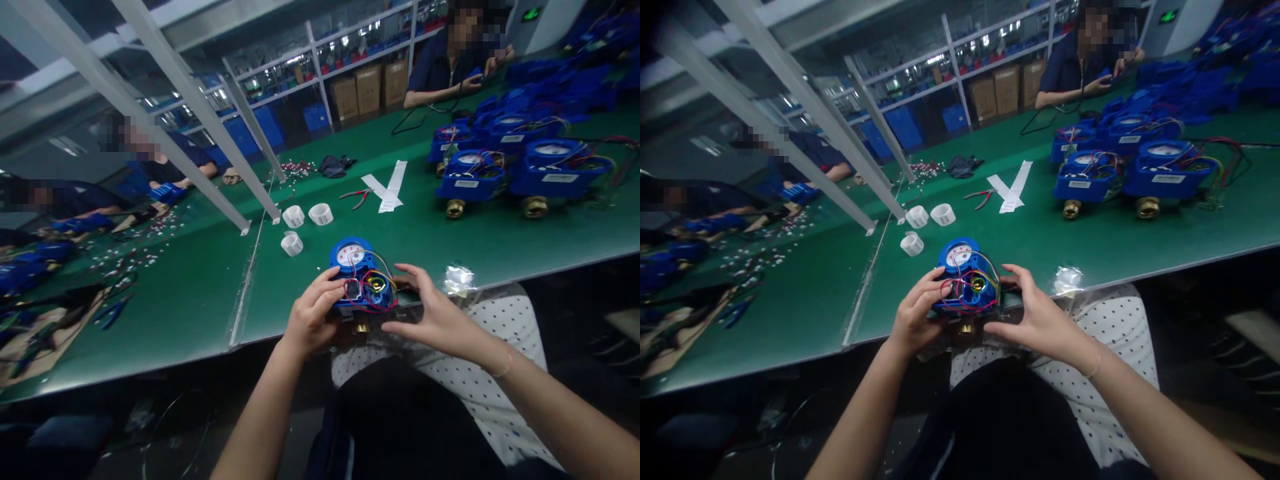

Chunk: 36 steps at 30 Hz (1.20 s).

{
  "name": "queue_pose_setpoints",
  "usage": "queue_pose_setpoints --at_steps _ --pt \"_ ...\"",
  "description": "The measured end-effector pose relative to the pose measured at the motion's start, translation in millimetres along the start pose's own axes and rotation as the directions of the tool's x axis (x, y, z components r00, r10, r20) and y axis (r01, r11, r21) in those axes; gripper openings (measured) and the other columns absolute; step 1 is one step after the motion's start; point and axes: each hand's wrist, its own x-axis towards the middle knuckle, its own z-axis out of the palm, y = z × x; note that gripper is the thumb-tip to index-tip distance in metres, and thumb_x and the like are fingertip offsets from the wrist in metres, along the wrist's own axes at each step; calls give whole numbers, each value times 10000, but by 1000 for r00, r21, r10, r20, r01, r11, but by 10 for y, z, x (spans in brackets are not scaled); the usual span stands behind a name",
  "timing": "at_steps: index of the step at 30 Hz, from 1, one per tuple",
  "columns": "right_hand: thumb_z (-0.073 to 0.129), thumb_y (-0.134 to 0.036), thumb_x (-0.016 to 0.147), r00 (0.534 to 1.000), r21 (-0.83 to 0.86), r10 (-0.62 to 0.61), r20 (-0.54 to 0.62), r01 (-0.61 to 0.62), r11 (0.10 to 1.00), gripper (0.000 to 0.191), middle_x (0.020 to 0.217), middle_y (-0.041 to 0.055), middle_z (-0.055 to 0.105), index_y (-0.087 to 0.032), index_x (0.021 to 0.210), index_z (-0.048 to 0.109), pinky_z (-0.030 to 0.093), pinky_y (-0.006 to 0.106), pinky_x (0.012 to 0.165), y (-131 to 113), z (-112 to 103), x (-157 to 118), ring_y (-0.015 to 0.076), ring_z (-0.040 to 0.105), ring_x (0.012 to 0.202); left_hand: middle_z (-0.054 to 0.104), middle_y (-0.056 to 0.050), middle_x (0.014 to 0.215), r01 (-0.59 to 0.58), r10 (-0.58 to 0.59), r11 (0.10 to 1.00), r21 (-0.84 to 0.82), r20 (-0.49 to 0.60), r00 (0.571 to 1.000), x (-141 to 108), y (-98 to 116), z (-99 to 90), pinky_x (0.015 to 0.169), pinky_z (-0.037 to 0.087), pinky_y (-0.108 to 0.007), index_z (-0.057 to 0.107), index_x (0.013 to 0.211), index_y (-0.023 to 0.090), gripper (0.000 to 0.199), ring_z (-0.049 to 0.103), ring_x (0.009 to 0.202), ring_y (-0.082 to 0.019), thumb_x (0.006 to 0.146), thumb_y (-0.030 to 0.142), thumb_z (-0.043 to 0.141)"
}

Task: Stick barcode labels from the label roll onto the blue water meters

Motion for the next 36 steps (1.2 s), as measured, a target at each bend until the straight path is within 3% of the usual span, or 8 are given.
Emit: queue_pose_setpoints --at_steps 3,6,9,14,21,26,30,36 --pt "857 -519 770 992 -87 -27 -120 17 996 888 1319 125 609 -237 1459 373 544 509 1039 -119 -16 -86 309 615 1219 679 -118 1247 18 -17 1000 3 -34 999 -25 16 24 1085 530 -599 594 1284 204 583 532 1388 -335 758 -39 657" --pt "843 -467 806 962 -321 -156 -224 79 944 795 1349 133 601 -217 1438 432 529 506 1047 -293 -100 -212 325 595 1245 683 -116 1244 21 -19 999 33 -51 999 -31 48 41 1093 518 -612 588 1292 207 567 543 1378 -332 776 -8 684" --pt "789 -425 871 933 -448 -274 -233 147 882 745 1393 144 588 -183 1471 419 490 509 1095 -462 -170 -305 326 571 1288 685 -120 1246 21 -17 997 71 -57 998 -22 78 51 1098 519 -592 586 1282 202 532 547 1378 -323 793 26 701" --pt "747 -411 903 905 -473 -341 -253 192 860 706 1420 158 576 -162 1479 423 471 534 1111 -574 -174 -373 333 554 1314 670 -134 1284 12 -9 991 135 -24 1000 -9 100 41 1086 536 -548 575 1275 196 514 532 1398 -308 801 28 679" --pt "737 -458 892 927 -347 -213 -308 99 933 654 1380 130 600 -213 1428 453 549 527 1029 -496 -229 -442 314 605 1242 698 -142 1261 -85 80 986 146 42 996 61 149 54 1038 574 -533 571 1344 226 585 560 1369 -323 799 66 710" --pt "753 -461 868 908 -245 -125 -400 26 969 652 1357 108 615 -266 1418 463 600 506 951 -450 -285 -595 303 650 1170 719 -150 1224 -148 151 981 128 -14 988 207 257 217 991 607 -536 587 1335 217 547 605 1318 -341 813 117 717" --pt "783 -457 838 829 -123 -49 -557 -24 992 642 1325 107 632 -271 1387 507 617 484 928 -328 -374 -792 301 678 1115 742 -144 1166 -268 271 960 75 -28 962 585 427 431 950 635 -506 581 1360 182 549 638 1276 -335 828 128 705" --pt "868 -464 735 558 135 149 -816 -67 989 718 1372 111 606 -326 1363 549 467 600 1122 86 -885 -994 385 595 1264 734 -143 1163 -350 349 920 -178 -33 936 1450 495 1257 1097 554 -454 640 1193 134 405 570 1360 -301 814 223 751"
